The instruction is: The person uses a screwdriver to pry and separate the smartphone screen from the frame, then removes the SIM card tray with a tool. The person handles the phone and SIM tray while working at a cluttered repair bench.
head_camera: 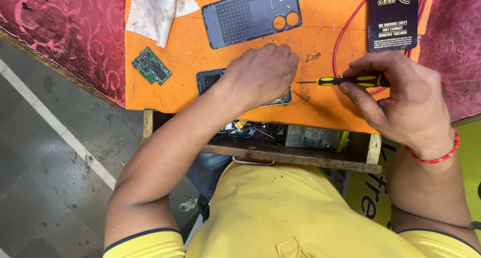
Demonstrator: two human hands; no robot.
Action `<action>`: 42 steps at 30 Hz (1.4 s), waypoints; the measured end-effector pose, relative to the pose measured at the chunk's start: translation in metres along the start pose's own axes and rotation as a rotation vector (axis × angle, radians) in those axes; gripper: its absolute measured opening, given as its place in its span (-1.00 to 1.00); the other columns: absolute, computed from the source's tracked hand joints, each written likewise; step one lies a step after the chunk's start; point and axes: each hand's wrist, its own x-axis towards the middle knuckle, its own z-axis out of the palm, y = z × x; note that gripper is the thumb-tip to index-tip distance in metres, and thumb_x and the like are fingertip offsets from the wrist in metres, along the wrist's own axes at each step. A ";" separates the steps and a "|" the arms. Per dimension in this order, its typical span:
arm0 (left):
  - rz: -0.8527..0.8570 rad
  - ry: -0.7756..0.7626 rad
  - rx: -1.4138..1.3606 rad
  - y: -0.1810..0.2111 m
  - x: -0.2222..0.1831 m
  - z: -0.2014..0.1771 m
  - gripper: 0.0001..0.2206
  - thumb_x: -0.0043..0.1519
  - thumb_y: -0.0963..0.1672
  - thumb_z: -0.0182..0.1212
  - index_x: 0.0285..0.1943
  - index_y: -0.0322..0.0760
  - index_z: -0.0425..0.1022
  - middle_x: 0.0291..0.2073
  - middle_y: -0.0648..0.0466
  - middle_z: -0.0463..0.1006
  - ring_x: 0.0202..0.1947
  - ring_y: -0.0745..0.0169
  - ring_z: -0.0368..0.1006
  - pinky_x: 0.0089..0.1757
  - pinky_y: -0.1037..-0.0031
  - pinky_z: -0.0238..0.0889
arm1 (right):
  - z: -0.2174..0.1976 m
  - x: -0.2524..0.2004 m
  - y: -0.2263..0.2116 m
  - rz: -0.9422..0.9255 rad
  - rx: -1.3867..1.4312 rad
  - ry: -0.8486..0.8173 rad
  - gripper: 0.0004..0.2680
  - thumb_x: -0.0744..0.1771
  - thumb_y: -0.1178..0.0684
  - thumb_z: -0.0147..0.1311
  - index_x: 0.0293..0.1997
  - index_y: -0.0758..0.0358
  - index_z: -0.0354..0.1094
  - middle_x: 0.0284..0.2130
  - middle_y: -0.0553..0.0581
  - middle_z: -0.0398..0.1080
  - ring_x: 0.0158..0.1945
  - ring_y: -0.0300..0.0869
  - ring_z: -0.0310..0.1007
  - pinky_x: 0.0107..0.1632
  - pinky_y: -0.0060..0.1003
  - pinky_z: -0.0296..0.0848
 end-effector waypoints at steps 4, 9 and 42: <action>-0.033 0.016 -0.159 -0.021 0.000 -0.011 -0.81 0.09 -0.14 0.28 -0.30 -0.41 0.41 -0.32 -0.14 0.48 -0.30 -0.13 0.47 -0.29 0.16 0.41 | 0.012 -0.006 0.006 0.007 0.034 -0.011 -0.82 0.33 0.23 0.32 -0.06 0.38 0.36 -0.21 0.21 0.51 -0.18 -0.09 0.60 -0.13 -0.32 0.56; -0.225 0.208 0.096 -0.060 -0.006 -0.027 -0.91 0.20 -0.20 0.27 -0.26 -0.34 0.44 -0.31 -0.09 0.50 -0.35 -0.06 0.51 -0.33 0.20 0.40 | 0.020 -0.008 0.006 0.009 0.007 -0.047 -0.85 0.34 0.22 0.32 -0.08 0.36 0.41 -0.17 0.20 0.50 -0.18 -0.07 0.58 -0.12 -0.29 0.55; -0.165 0.542 0.234 -0.044 -0.042 -0.021 -0.84 0.27 -0.09 0.37 -0.20 -0.20 0.48 -0.36 0.14 0.44 -0.35 0.26 0.44 -0.41 0.43 0.33 | 0.014 0.008 -0.026 0.054 -0.131 -0.182 -0.88 0.35 0.16 0.27 -0.10 0.29 0.41 -0.22 0.19 0.47 -0.21 0.03 0.54 -0.21 -0.19 0.51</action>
